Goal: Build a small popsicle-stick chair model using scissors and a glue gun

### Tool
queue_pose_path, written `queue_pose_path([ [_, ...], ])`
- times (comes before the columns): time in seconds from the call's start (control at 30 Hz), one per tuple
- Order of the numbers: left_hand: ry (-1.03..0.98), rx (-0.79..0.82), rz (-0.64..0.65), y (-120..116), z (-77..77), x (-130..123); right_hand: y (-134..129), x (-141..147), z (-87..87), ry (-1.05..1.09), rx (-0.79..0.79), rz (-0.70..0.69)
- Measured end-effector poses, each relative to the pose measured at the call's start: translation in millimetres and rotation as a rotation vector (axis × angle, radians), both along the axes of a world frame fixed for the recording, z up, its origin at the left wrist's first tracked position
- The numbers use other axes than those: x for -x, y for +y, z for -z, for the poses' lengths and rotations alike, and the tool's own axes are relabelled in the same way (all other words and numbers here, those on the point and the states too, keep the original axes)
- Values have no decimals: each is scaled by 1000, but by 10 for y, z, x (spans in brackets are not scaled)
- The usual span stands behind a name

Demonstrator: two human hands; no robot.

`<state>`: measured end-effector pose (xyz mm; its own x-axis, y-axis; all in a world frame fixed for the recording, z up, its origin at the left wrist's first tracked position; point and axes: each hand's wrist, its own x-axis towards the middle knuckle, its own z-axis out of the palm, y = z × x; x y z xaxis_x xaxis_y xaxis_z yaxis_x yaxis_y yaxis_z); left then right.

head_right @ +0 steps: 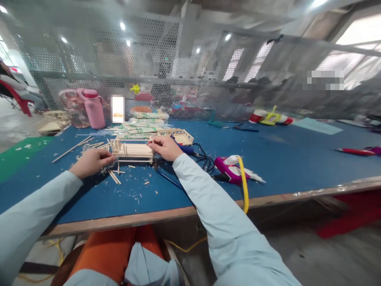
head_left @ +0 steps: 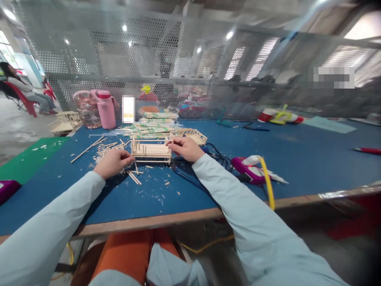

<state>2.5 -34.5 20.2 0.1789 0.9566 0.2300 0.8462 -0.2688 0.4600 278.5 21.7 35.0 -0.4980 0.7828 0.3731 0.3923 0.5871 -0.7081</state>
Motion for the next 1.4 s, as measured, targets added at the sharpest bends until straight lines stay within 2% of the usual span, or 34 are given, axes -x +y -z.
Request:
queue_pose_path([
  [0.17,-22,-29,-110,80,94,41,114,146,-25,-100,-82,48],
  [0.37,13,35,-120,111,132,46,119,225,-26,-175,-25,139],
  [0.47,28,52,-98,113,121,44,-115,108,-165,-366,-6,231],
  [0.6,79,50,-108,117,98,27,-659,-143,-346,-938,63,330],
  [0.67,119,54,-122,118,83,24,-888,-238,-356,-1093,102,363],
  [0.8,126,73,-93,118,64,69,-1044,-287,-219,-1110,106,356],
  [1.0,68,3,-81,109,67,133,-905,-193,-13,-1090,-57,491],
  [1.1,95,24,-66,85,57,81,-849,-206,-27,-1084,-43,462],
  [1.27,140,22,-134,68,61,-34,-796,-233,-121,-1128,-30,366],
  [1.4,126,18,-165,82,77,-57,-793,-152,-143,-1209,-7,450],
])
